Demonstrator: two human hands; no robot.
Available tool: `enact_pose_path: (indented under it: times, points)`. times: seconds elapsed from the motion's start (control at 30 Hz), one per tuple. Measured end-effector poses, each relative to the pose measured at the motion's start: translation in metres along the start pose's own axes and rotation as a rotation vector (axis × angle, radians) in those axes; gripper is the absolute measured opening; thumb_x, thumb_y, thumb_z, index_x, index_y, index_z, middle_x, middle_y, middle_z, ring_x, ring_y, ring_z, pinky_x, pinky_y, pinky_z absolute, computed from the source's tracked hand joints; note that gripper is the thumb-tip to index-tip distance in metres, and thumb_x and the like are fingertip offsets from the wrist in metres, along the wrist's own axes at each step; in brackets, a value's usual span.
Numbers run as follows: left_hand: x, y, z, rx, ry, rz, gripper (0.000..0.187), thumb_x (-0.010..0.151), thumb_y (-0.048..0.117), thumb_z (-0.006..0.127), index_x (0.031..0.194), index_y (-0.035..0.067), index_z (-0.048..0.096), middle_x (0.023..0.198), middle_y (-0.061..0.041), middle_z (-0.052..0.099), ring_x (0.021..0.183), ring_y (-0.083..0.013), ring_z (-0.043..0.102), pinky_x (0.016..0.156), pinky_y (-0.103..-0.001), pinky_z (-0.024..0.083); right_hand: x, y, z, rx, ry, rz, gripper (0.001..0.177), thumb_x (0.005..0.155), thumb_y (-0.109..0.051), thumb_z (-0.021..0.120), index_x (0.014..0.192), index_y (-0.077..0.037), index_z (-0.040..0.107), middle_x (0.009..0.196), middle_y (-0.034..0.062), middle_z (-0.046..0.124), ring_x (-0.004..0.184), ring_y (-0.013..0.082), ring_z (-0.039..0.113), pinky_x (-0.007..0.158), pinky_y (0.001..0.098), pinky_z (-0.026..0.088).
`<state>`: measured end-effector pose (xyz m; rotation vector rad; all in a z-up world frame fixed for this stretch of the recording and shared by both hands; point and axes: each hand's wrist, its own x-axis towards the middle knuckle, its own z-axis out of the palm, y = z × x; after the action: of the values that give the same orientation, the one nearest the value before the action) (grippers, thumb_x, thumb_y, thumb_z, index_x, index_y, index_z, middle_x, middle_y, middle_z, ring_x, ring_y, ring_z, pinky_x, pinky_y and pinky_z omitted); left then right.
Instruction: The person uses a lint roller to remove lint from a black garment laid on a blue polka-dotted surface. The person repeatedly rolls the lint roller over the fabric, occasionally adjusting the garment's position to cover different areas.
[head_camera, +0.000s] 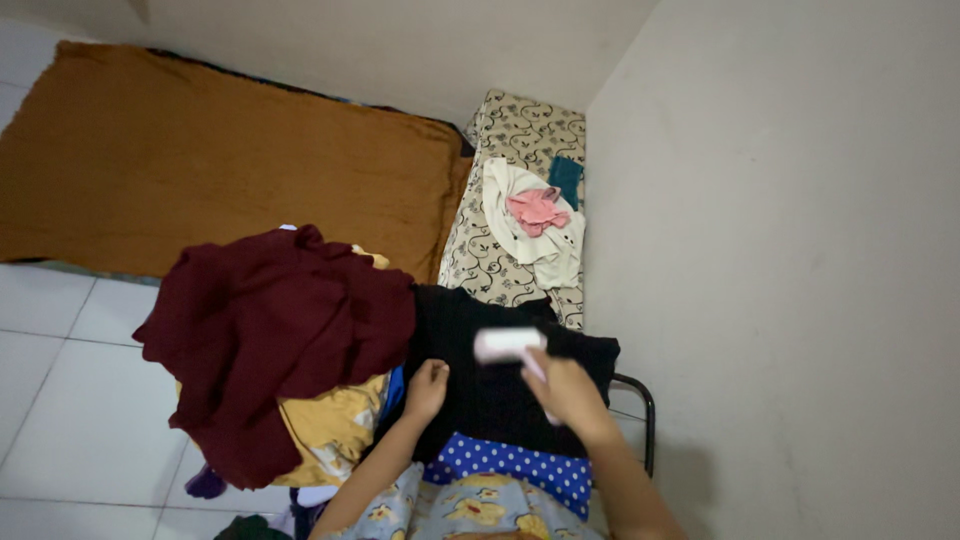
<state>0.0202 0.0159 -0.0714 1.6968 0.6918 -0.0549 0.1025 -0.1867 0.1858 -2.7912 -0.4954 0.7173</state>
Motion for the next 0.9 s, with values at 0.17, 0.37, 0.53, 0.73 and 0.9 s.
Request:
enact_pose_path:
  times: [0.17, 0.37, 0.53, 0.73, 0.9]
  points:
    - [-0.001, 0.004, -0.003, -0.009, 0.0, 0.112, 0.03, 0.096, 0.025, 0.062, 0.117, 0.003, 0.066, 0.11, -0.018, 0.074, 0.104, -0.03, 0.072, 0.093, -0.038, 0.055, 0.058, -0.009, 0.045, -0.055, 0.321, -0.07, 0.047, 0.095, -0.037, 0.062, 0.138, -0.017, 0.059, 0.086, 0.0203, 0.071, 0.076, 0.0407, 0.071, 0.066, 0.0525, 0.057]
    - [-0.005, 0.002, -0.005, 0.02, -0.023, 0.058, 0.031, 0.094, 0.021, 0.064, 0.12, 0.005, 0.065, 0.109, -0.017, 0.075, 0.102, -0.0295, 0.071, 0.092, -0.039, 0.055, 0.044, 0.005, 0.098, -0.153, 0.147, -0.026, 0.049, 0.095, -0.036, 0.06, 0.14, -0.019, 0.056, 0.09, 0.0183, 0.07, 0.077, 0.0393, 0.072, 0.067, 0.0515, 0.058]
    - [-0.003, 0.0, -0.003, 0.027, -0.011, 0.106, 0.029, 0.095, 0.02, 0.064, 0.119, 0.003, 0.066, 0.107, -0.016, 0.074, 0.098, -0.0282, 0.073, 0.088, -0.038, 0.057, -0.016, 0.039, 0.104, -0.176, -0.067, -0.043, 0.047, 0.095, -0.036, 0.06, 0.139, -0.021, 0.057, 0.091, 0.0165, 0.073, 0.084, 0.0362, 0.073, 0.072, 0.0498, 0.059]
    - [-0.003, 0.003, -0.002, 0.094, 0.002, 0.119, 0.028, 0.093, 0.017, 0.065, 0.117, 0.003, 0.066, 0.11, -0.015, 0.071, 0.098, -0.0273, 0.071, 0.086, -0.038, 0.056, -0.051, 0.052, 0.068, -0.204, -0.454, 0.021, 0.045, 0.095, -0.043, 0.058, 0.136, -0.025, 0.06, 0.1, 0.0157, 0.072, 0.089, 0.0311, 0.075, 0.085, 0.0455, 0.059]
    - [-0.003, 0.002, -0.004, 0.009, -0.008, 0.177, 0.025, 0.094, 0.018, 0.066, 0.115, 0.004, 0.069, 0.102, -0.015, 0.073, 0.093, -0.0268, 0.071, 0.085, -0.036, 0.057, -0.039, 0.049, 0.027, -0.133, -0.302, -0.008, 0.039, 0.096, -0.047, 0.061, 0.117, -0.017, 0.074, 0.099, 0.0181, 0.076, 0.087, 0.0353, 0.074, 0.08, 0.0455, 0.059]
